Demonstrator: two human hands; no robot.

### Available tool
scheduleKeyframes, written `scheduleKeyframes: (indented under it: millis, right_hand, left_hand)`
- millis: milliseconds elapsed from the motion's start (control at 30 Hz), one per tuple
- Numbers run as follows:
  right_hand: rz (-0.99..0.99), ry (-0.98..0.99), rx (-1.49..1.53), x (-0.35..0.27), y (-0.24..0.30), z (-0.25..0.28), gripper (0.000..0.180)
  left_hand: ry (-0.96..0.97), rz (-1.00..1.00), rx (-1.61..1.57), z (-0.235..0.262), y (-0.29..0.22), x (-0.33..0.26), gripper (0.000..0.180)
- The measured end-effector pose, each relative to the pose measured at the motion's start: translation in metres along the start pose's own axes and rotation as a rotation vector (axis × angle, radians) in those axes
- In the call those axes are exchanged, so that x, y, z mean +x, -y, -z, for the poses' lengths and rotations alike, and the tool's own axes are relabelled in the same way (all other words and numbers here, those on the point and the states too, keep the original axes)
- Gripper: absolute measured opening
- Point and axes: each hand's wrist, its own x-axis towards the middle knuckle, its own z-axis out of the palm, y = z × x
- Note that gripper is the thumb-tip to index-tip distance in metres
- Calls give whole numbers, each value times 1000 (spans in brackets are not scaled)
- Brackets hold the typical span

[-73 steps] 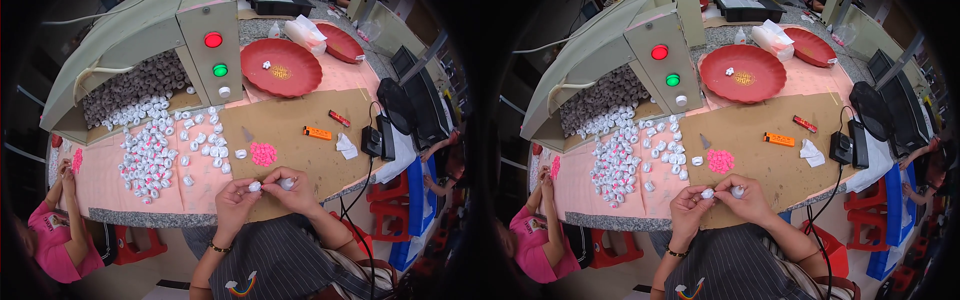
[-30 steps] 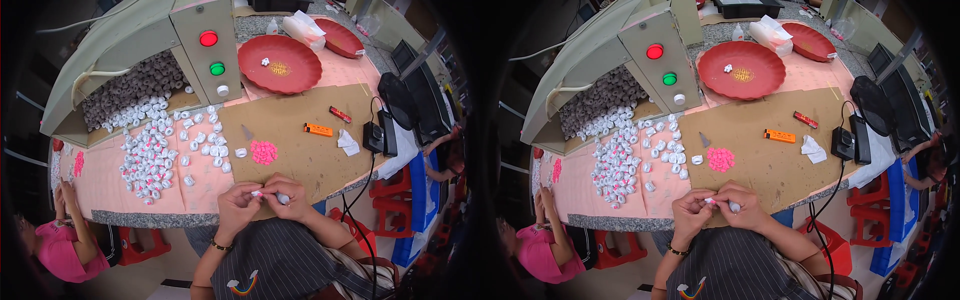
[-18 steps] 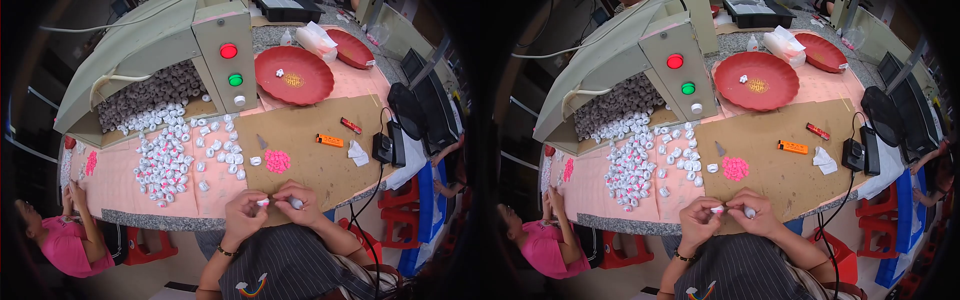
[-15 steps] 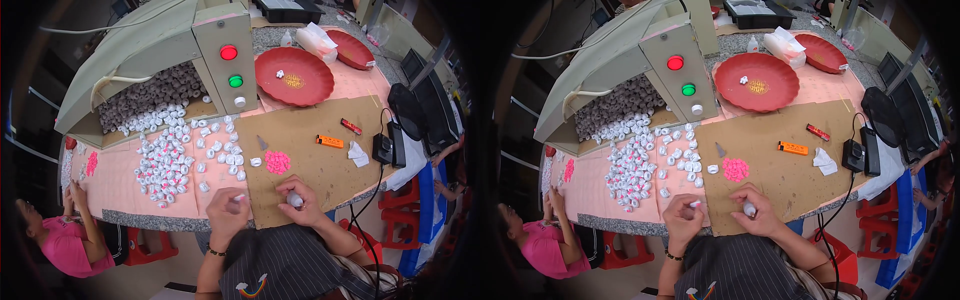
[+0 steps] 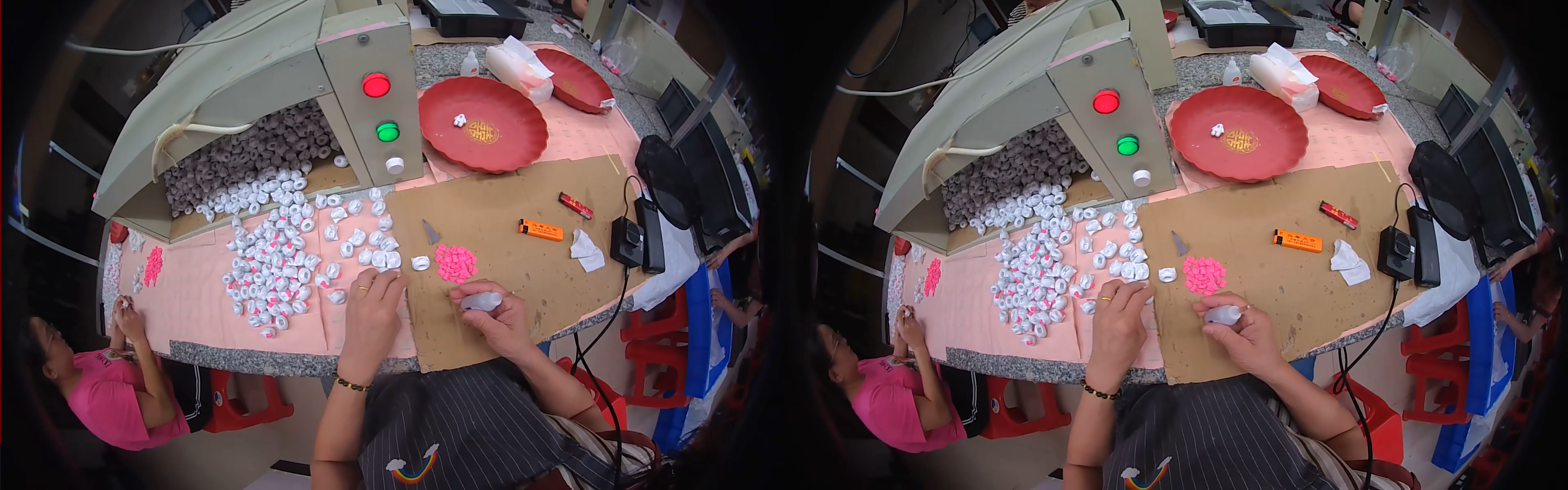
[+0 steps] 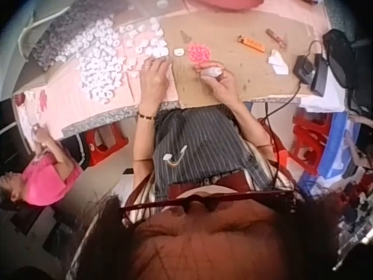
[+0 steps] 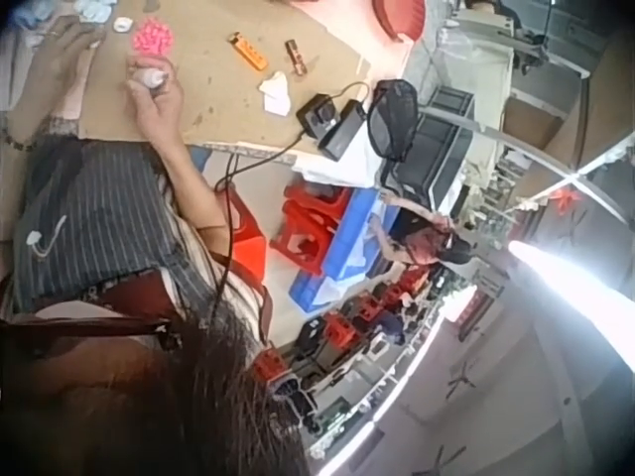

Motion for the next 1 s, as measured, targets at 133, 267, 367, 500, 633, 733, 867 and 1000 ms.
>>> scheduleKeyframes:
  millis: [133,267,367,500,633,733,867,1000]
  right_hand:
    - [34,14,-41,-1,-2,2,39]
    - [89,-53,125,1,-11,3,40]
    - [95,-77,142,-3,-12,5,35]
    - [24,-125,4,-18,3,13,26]
    - [204,-218,-175,-22,27,10,24]
    - [401,-155,-433,-25,34,19,33]
    - [554,-116,-663,-21,43,14,34]
    - [625,-94,-781,-19,42,10,33]
  left_hand:
    - [97,57,-78,2,-3,-1,34]
    - [80,-9,-107,1,-4,-9,33]
    - [-52,155,-339,2,-19,-18,29]
    - [-65,440,-1051,-16,-44,-26,26]
    - [-38,613,-1384,-35,-46,-31,31]
    - [-88,672,-1399,-32,-48,-26,32]
    - [-45,685,-1387,-32,-46,-27,32]
    - [-67,685,-1402,-32,-47,-27,30]
